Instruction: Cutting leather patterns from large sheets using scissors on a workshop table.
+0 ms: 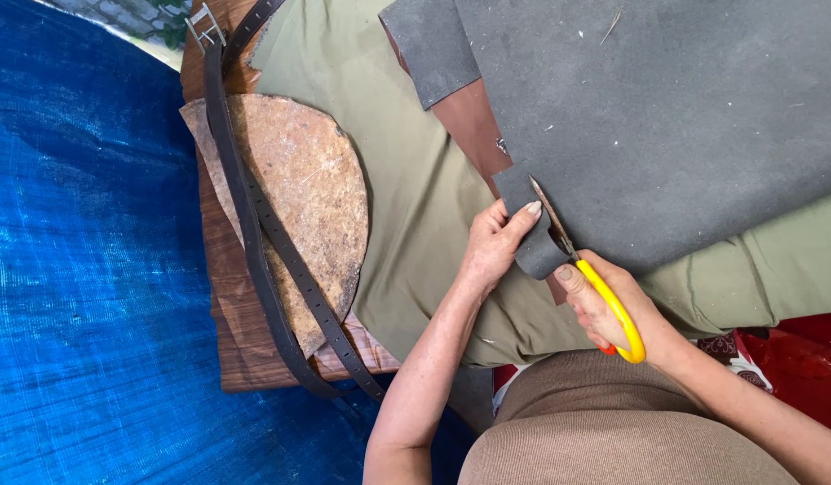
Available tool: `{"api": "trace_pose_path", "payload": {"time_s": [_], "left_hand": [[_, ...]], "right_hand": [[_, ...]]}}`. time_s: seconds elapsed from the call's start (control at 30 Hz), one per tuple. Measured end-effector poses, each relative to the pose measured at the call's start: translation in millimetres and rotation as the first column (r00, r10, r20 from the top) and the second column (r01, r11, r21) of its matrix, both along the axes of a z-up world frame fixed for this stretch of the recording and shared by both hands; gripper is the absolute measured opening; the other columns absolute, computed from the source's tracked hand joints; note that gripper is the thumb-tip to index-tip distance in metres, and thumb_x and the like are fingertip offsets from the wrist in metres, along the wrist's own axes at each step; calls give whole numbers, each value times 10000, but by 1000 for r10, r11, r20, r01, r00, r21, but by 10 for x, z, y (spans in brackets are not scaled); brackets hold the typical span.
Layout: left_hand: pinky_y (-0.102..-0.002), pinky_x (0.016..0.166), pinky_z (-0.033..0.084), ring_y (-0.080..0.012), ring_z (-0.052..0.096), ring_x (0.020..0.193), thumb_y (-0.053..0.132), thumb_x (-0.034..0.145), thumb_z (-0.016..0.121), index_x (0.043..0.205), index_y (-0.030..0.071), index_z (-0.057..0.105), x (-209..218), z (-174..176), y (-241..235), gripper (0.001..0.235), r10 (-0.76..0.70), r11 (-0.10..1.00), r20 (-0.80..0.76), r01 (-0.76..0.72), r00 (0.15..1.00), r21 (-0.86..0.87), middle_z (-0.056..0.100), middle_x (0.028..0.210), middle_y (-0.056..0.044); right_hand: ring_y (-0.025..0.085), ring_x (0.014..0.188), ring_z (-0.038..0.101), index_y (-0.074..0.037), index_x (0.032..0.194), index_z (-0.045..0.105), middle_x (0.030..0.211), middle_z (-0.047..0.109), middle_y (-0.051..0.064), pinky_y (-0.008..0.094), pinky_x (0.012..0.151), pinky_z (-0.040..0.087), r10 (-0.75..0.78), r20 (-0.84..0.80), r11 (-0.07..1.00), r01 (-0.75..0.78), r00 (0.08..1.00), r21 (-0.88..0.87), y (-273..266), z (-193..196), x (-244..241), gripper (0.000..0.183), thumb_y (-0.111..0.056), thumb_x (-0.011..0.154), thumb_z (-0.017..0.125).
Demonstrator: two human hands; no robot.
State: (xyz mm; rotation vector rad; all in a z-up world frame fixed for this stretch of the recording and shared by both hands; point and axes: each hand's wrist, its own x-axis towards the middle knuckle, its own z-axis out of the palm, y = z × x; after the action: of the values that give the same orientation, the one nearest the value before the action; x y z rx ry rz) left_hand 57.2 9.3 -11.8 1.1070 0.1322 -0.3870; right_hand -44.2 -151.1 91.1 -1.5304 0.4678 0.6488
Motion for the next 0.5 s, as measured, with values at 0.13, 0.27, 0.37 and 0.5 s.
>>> {"api": "trace_pose_path", "payload": {"time_s": [0.13, 0.27, 0.37, 0.5], "left_hand": [[-246, 499, 605, -122, 715, 580, 160, 957, 756, 848, 75, 698, 19, 10, -15, 151, 4, 1000, -28, -3, 1000, 20, 715, 676, -98], [-247, 483, 596, -115, 703, 558, 206, 943, 772, 826, 68, 676, 83, 417, -6, 204, 48, 998, -51, -46, 998, 40, 709, 663, -92], [-240, 459, 569, -116, 676, 542, 234, 955, 737, 820, 68, 634, 218, 143, 35, 237, 142, 983, -37, -137, 989, 118, 680, 649, -89], [-205, 410, 530, -112, 650, 494, 194, 956, 727, 784, 66, 627, 273, 110, 27, 237, 174, 972, -12, -170, 985, 161, 651, 606, -83]], "right_hand": [[223, 311, 478, -1, 1190, 573, 618, 448, 104, 364, 275, 497, 7, 21, 1000, -7, 1000, 4, -16, 20, 13, 483, -455, 1051, 483], [227, 316, 498, -24, 1177, 577, 610, 469, 107, 362, 289, 506, 11, 20, 1000, -12, 1000, 8, -26, -19, -2, 459, -455, 1050, 483], [227, 303, 490, -32, 1111, 580, 600, 465, 105, 359, 268, 493, -27, 30, 999, 26, 999, 21, -19, -43, -33, 446, -468, 1037, 517], [224, 326, 507, -33, 1102, 577, 618, 475, 104, 357, 273, 499, -26, 59, 999, 24, 998, 32, -34, -170, -51, 452, -475, 1034, 510]]}}
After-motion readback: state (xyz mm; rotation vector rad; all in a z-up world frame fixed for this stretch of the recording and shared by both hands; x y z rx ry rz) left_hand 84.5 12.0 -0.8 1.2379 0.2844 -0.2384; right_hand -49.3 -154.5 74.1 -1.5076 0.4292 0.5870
